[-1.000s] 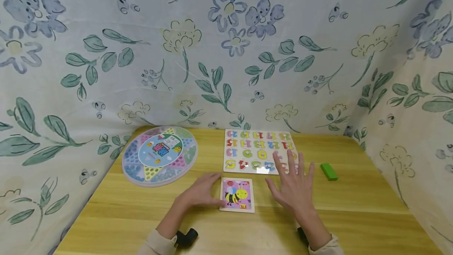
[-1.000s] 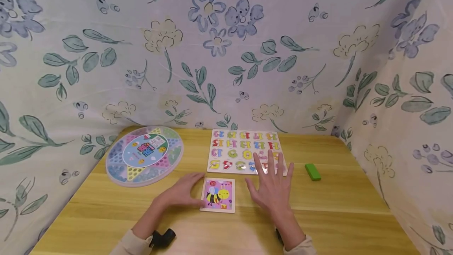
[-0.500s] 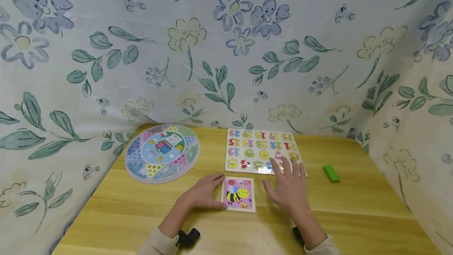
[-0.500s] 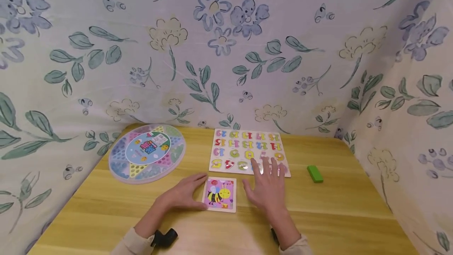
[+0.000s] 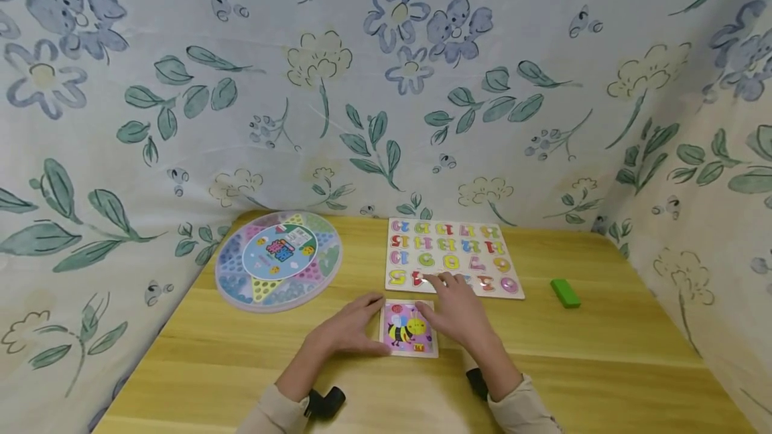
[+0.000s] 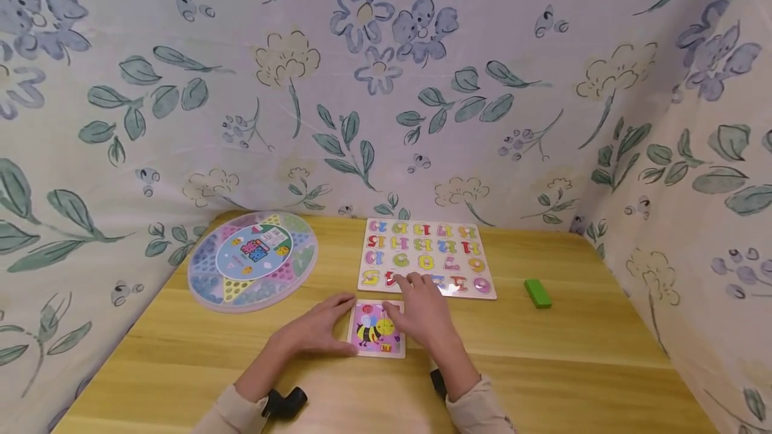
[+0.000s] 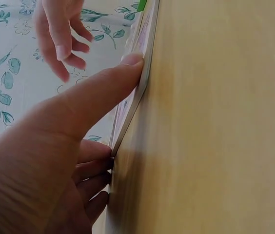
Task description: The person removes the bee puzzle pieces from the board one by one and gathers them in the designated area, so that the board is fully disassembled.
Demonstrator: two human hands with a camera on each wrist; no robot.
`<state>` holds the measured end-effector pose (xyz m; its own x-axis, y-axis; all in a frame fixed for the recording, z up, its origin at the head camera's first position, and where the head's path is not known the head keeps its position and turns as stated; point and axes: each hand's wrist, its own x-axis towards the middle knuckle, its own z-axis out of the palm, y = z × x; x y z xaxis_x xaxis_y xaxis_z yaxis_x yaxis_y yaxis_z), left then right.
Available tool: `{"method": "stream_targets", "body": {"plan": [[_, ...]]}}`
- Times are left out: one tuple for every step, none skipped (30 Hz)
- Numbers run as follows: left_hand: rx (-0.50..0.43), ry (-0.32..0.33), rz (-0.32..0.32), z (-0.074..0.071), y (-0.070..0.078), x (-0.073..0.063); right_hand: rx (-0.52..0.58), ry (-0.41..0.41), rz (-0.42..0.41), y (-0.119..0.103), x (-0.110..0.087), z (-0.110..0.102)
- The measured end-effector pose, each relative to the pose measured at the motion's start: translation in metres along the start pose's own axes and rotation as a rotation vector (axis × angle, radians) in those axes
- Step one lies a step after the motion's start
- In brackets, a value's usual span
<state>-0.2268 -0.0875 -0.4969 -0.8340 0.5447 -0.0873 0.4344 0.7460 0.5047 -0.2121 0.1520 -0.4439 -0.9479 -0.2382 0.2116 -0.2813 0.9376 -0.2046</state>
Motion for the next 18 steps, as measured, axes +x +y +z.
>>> {"method": "stream_targets", "body": {"plan": [[0.004,-0.002,0.000,0.000,-0.001,0.000,0.036,-0.044,-0.007,-0.002,0.002,0.001],[0.010,-0.005,0.001,0.000,-0.001,0.001,0.077,-0.088,-0.011,-0.004,0.004,0.003],[0.016,-0.008,0.003,0.000,-0.002,0.001,0.116,-0.128,-0.011,-0.006,0.005,0.005],[0.021,-0.009,0.005,0.000,-0.002,0.001,0.152,-0.160,-0.013,-0.007,0.007,0.007],[0.024,-0.011,0.005,0.000,-0.002,0.001,0.179,-0.184,-0.020,-0.008,0.009,0.009],[0.026,-0.012,0.006,0.001,-0.003,0.001,0.201,-0.200,-0.032,-0.008,0.011,0.011],[0.032,-0.013,0.008,0.001,-0.003,0.002,0.225,-0.212,-0.041,-0.009,0.012,0.013],[0.034,-0.011,0.007,0.001,-0.003,0.002,0.246,-0.221,-0.052,-0.009,0.014,0.015],[0.033,-0.009,0.004,0.001,-0.003,0.001,0.258,-0.229,-0.065,-0.009,0.016,0.017],[0.033,-0.006,0.003,0.001,-0.003,0.001,0.265,-0.238,-0.079,-0.010,0.018,0.019],[0.034,-0.004,0.000,0.001,-0.003,0.001,0.270,-0.249,-0.088,-0.010,0.019,0.021],[0.035,-0.003,-0.002,0.001,-0.003,0.001,0.277,-0.259,-0.091,-0.011,0.021,0.022],[0.038,-0.001,-0.002,0.000,-0.003,0.001,0.284,-0.270,-0.094,-0.012,0.022,0.023],[0.040,0.001,-0.003,0.000,-0.002,0.000,0.288,-0.283,-0.096,-0.013,0.024,0.024],[0.043,0.002,-0.003,0.000,-0.002,0.000,0.290,-0.294,-0.105,-0.014,0.025,0.025],[0.045,0.004,-0.002,0.000,-0.002,0.000,0.294,-0.306,-0.106,-0.015,0.027,0.026],[0.047,0.005,-0.001,0.000,-0.002,0.000,0.300,-0.316,-0.108,-0.016,0.028,0.026],[0.048,0.007,0.002,-0.001,-0.002,0.000,0.308,-0.323,-0.112,-0.017,0.029,0.027]]}}
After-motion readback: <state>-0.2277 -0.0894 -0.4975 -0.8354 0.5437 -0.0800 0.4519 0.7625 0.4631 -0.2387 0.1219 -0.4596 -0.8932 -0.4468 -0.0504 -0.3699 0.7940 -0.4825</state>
